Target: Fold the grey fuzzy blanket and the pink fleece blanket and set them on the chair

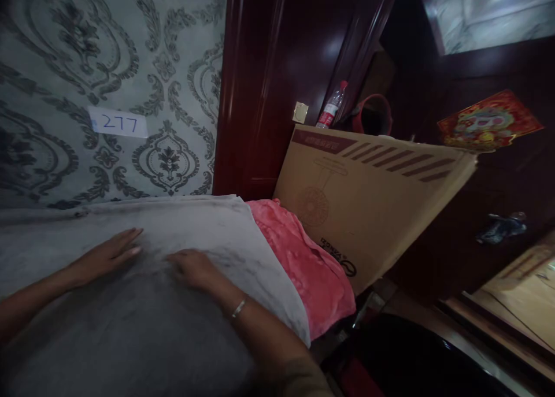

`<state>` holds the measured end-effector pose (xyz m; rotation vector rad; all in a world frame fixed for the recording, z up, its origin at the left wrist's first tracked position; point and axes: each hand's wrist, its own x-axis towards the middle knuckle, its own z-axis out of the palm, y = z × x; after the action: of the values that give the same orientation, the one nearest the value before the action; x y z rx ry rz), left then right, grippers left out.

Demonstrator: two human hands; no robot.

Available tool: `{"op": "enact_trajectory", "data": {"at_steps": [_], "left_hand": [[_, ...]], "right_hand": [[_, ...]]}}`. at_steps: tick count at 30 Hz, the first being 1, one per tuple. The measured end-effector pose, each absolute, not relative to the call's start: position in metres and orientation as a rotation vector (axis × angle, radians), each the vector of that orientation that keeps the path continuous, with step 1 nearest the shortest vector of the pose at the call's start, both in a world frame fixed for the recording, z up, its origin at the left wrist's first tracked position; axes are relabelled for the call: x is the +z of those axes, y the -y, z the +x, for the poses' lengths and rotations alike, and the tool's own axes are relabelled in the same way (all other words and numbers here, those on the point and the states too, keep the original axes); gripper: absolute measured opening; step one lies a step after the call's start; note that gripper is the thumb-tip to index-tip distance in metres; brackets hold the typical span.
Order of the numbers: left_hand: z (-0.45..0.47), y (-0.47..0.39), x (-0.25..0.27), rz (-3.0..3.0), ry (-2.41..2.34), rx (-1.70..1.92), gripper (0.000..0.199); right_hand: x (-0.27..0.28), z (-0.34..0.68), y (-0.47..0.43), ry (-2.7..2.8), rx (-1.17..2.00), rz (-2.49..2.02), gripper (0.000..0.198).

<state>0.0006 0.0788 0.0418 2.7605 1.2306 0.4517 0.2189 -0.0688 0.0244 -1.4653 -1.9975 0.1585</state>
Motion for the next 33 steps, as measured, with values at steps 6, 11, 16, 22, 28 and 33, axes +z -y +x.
{"op": "enact_trajectory", "data": {"at_steps": [6,11,16,22,28,33], "left_hand": [[0.022,-0.043,0.005,2.809,-1.356,0.243,0.061],[0.034,-0.044,0.032,2.764,-1.434,-0.026,0.061],[0.101,-0.056,0.065,2.753,-1.379,0.068,0.063],[0.167,-0.055,0.024,2.8,-1.334,0.245,0.061],[0.168,-0.056,0.0,2.834,-1.305,0.229,0.06],[0.171,-0.061,-0.002,2.797,-1.314,0.191,0.06]], "right_hand": [[0.015,0.344,0.151,1.47,0.03,-2.398,0.055],[-0.006,0.371,0.171,1.403,0.088,-2.456,0.055],[0.003,0.385,0.14,1.303,0.049,-2.309,0.043],[0.02,0.427,0.059,1.205,0.019,-2.17,0.042],[0.02,0.462,-0.04,1.085,0.041,-2.113,0.043],[0.021,0.478,-0.109,1.029,0.116,-2.17,0.028]]}}
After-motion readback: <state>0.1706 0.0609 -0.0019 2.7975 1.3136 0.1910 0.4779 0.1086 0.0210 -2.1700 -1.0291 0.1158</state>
